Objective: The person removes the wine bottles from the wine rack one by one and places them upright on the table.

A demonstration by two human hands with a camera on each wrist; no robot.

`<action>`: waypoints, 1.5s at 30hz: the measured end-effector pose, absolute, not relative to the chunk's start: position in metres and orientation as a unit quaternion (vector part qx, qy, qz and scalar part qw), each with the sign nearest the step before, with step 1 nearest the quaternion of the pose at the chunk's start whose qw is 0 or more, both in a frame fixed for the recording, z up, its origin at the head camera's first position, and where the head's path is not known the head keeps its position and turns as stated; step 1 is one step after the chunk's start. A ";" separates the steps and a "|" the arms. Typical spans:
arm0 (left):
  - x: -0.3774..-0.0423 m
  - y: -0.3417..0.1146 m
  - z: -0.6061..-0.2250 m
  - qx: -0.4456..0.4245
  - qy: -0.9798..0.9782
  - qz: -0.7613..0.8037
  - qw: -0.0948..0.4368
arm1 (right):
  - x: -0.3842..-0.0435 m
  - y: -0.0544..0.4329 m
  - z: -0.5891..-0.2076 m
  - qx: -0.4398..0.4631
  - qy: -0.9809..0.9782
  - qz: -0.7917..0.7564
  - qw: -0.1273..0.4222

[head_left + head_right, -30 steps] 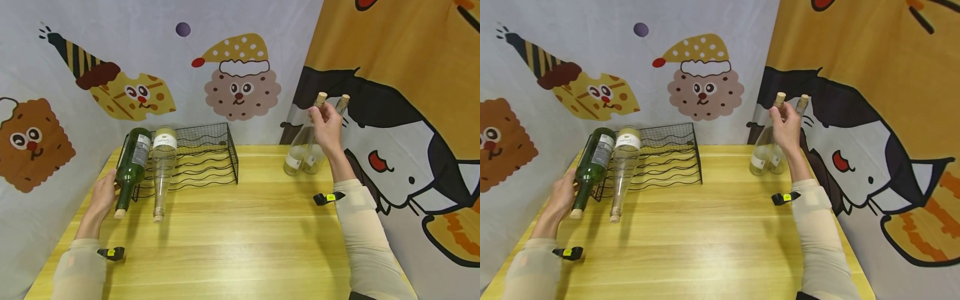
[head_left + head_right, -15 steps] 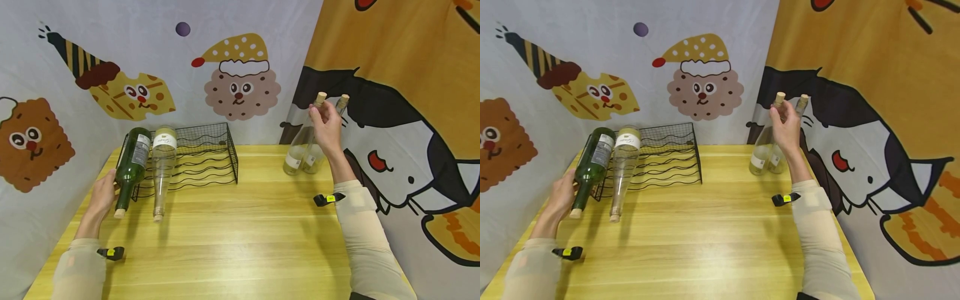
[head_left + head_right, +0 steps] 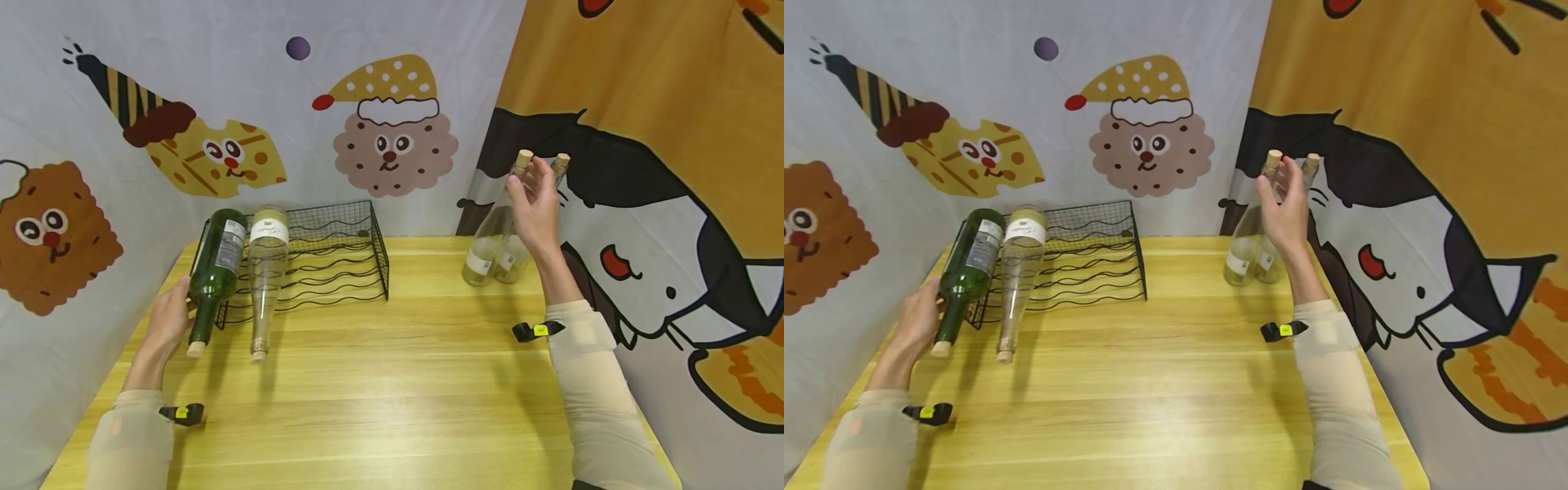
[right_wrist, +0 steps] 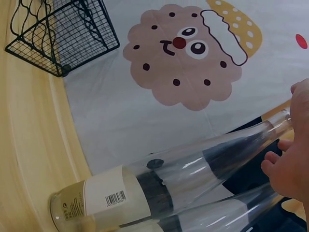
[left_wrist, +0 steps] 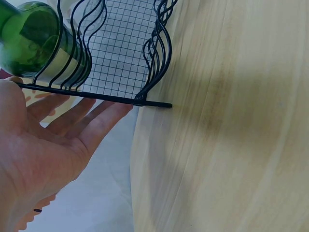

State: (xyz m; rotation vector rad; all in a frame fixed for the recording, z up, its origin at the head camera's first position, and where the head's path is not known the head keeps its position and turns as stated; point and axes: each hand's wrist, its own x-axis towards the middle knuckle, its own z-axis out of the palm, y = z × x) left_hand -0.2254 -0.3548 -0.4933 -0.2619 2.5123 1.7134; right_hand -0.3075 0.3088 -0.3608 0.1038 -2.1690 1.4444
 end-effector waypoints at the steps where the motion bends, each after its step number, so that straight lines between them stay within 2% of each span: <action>1: -0.225 -0.355 -0.493 -0.085 0.822 0.561 0.045 | -0.306 0.309 -0.360 0.038 -0.802 0.533 0.266; 11: -0.225 -0.354 -0.491 -0.091 0.816 0.569 0.046 | -0.289 0.301 -0.352 0.044 -0.808 0.509 0.295; 20: -0.225 -0.353 -0.492 -0.095 0.815 0.570 0.051 | -0.247 0.264 -0.324 0.059 -0.795 0.489 0.354; 30: -0.225 -0.352 -0.492 -0.092 0.811 0.576 0.047 | -0.252 0.259 -0.341 0.128 -0.776 0.475 0.394; 45: -0.224 -0.351 -0.492 -0.093 0.811 0.576 0.044 | -0.240 0.222 -0.350 0.225 -0.777 0.471 0.353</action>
